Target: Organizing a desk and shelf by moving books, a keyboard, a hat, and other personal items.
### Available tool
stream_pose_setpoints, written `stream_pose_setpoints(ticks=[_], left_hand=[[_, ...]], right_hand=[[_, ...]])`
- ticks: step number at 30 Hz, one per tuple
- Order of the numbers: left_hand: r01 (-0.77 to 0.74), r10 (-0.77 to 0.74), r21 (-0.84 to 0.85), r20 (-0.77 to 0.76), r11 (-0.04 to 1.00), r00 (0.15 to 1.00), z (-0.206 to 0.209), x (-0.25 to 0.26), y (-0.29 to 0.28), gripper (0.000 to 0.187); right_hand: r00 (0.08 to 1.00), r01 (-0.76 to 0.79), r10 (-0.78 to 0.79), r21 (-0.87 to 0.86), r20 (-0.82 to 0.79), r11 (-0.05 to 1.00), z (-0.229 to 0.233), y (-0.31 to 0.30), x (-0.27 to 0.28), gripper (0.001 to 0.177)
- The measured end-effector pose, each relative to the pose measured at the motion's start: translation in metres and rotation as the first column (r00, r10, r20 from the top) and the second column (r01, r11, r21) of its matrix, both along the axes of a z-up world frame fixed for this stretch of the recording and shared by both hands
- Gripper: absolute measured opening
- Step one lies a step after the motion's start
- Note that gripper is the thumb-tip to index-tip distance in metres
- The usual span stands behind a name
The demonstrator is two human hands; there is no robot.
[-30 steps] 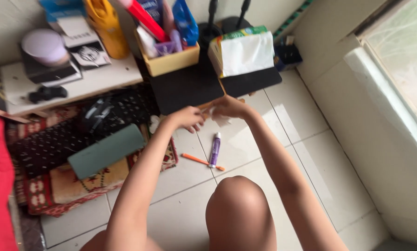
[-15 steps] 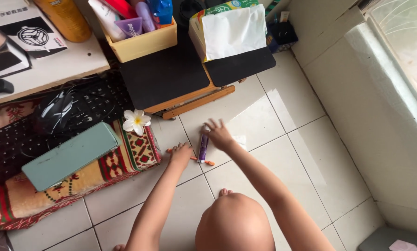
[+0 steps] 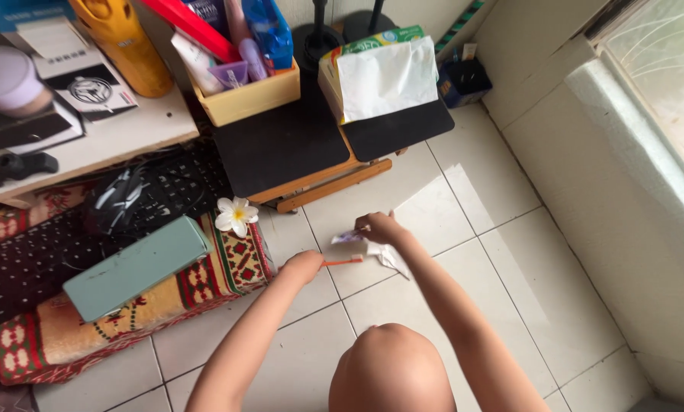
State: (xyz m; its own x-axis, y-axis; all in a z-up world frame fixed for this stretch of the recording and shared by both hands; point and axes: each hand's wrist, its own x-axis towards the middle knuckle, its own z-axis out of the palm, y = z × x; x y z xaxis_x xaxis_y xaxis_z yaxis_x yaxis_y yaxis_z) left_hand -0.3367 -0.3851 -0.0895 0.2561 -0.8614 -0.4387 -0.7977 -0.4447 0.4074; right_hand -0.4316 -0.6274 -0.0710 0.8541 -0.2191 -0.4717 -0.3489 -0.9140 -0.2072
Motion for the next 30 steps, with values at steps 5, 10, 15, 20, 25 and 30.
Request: stream_pose_setpoints(ticks=[5, 10, 15, 20, 25, 30], left_hand=[[0.113, -0.026, 0.069, -0.737, 0.991, 0.675, 0.083, 0.042, -0.016, 0.03], [0.029, -0.149, -0.168, -0.762, 0.985, 0.63, 0.174, 0.092, -0.025, 0.021], [-0.326, 0.026, -0.449, -0.556, 0.832, 0.831, 0.295, 0.149, 0.005, 0.02], [-0.608, 0.389, -0.722, -0.482, 0.332, 0.785, 0.289, 0.228, 0.032, 0.026], [-0.4, 0.586, -0.887, -0.202, 0.229, 0.785, 0.305, 0.236, 0.03, 0.013], [-0.475, 0.629, -0.845, -0.234, 0.245, 0.741, 0.292, 0.244, 0.013, 0.005]], right_hand=[[0.97, 0.194, -0.241, 0.669, -0.023, 0.717, 0.099, -0.022, 0.011, 0.029], [0.954, 0.129, -0.3, 0.879, 0.016, 0.459, 0.218, -0.002, 0.047, 0.02], [0.921, 0.003, -0.229, 0.583, 0.315, 0.813, 0.282, 0.013, 0.114, 0.026], [0.734, -0.047, 0.013, 0.031, 0.679, 0.998, 0.313, 0.051, 0.182, 0.025], [0.563, 0.056, 0.247, -0.335, 0.788, 0.94, 0.313, 0.079, 0.231, 0.013], [0.382, 0.136, 0.412, -0.491, 0.827, 0.86, 0.309, 0.105, 0.263, 0.015]])
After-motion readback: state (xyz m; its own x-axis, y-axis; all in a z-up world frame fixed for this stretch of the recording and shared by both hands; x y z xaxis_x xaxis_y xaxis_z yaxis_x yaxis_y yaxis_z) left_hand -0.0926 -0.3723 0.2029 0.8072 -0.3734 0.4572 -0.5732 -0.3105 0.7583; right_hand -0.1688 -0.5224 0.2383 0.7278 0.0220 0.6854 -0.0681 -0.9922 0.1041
